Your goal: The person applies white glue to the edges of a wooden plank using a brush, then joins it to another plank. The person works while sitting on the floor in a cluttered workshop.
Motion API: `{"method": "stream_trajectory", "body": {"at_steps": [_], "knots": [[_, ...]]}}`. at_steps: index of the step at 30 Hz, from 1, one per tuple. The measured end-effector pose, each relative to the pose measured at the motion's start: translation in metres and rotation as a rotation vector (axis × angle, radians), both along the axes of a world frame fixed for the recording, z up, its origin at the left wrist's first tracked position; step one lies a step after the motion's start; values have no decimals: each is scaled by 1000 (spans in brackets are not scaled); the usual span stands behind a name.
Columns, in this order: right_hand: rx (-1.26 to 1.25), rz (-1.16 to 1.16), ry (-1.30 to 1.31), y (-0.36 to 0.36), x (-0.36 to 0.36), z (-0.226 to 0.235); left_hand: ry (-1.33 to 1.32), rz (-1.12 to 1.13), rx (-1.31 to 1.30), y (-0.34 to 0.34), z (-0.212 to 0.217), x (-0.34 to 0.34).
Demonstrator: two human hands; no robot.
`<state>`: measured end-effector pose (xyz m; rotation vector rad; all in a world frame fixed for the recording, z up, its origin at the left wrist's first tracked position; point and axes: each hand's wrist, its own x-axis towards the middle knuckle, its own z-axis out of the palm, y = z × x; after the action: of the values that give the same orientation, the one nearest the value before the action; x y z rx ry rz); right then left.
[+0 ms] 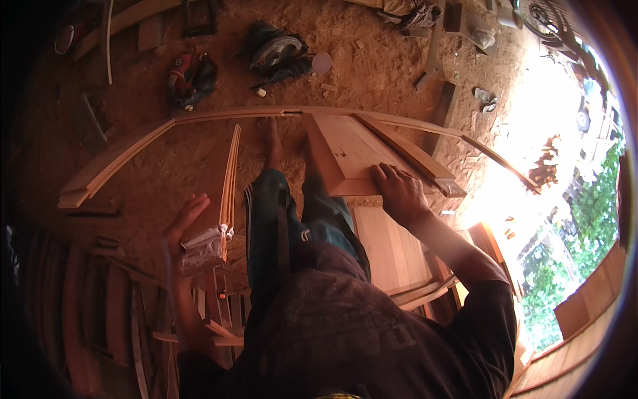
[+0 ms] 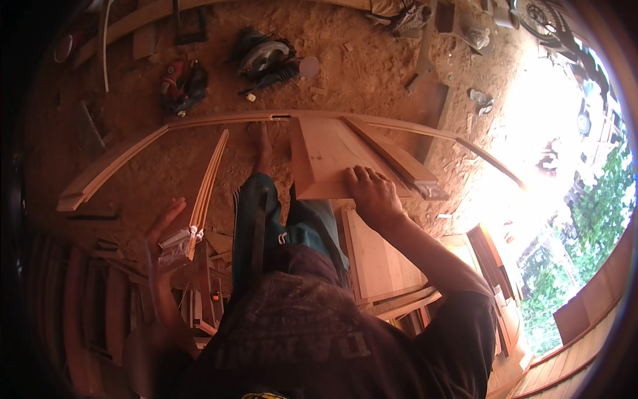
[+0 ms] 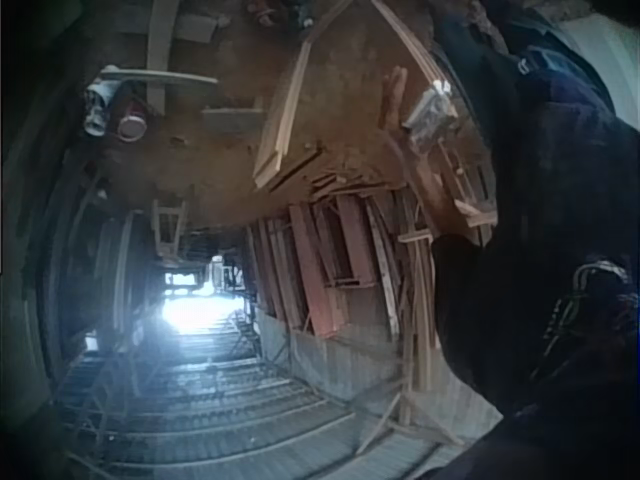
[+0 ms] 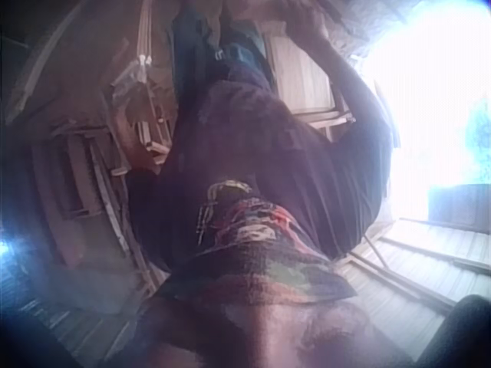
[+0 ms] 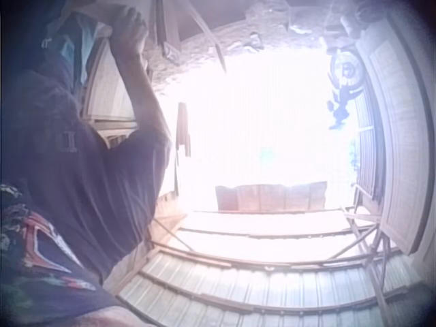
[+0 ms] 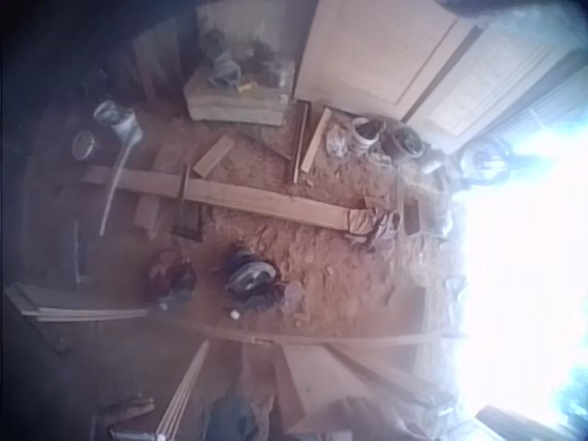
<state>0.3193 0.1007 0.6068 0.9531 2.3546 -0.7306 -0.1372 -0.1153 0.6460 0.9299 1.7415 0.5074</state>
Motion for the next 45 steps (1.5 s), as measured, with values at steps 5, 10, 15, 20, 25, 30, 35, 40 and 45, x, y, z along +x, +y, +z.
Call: {"method": "stream_trajectory", "body": {"at_steps": [5, 10, 15, 20, 25, 30, 35, 40, 45], "knots": [[-20, 32, -39, 12, -10, -1, 22, -8, -4, 2, 3, 5], [-14, 44, -64, 7, 8, -29, 34, -31, -53, 0, 5, 4], [-42, 42, -121, 9, 8, -28, 5, 3, -42, 5, 8, 9], [-58, 37, -142, 11, -1, -23, -10, 0, -55, 7, 5, 9], [-3, 61, -66, -1, 16, -33, -6, 32, -71, 11, 7, 12], [5, 2, -58, 10, 17, -34, 15, 6, -17, 18, 3, 16], [3, -40, 195, 11, 27, -49, 11, -45, 27, 26, -1, 19], [35, -53, 224, 13, 28, -50, -10, -63, 22, 44, 2, 25], [68, -54, 255, 13, 30, -53, -109, -151, 51, 60, -9, 41]]}}
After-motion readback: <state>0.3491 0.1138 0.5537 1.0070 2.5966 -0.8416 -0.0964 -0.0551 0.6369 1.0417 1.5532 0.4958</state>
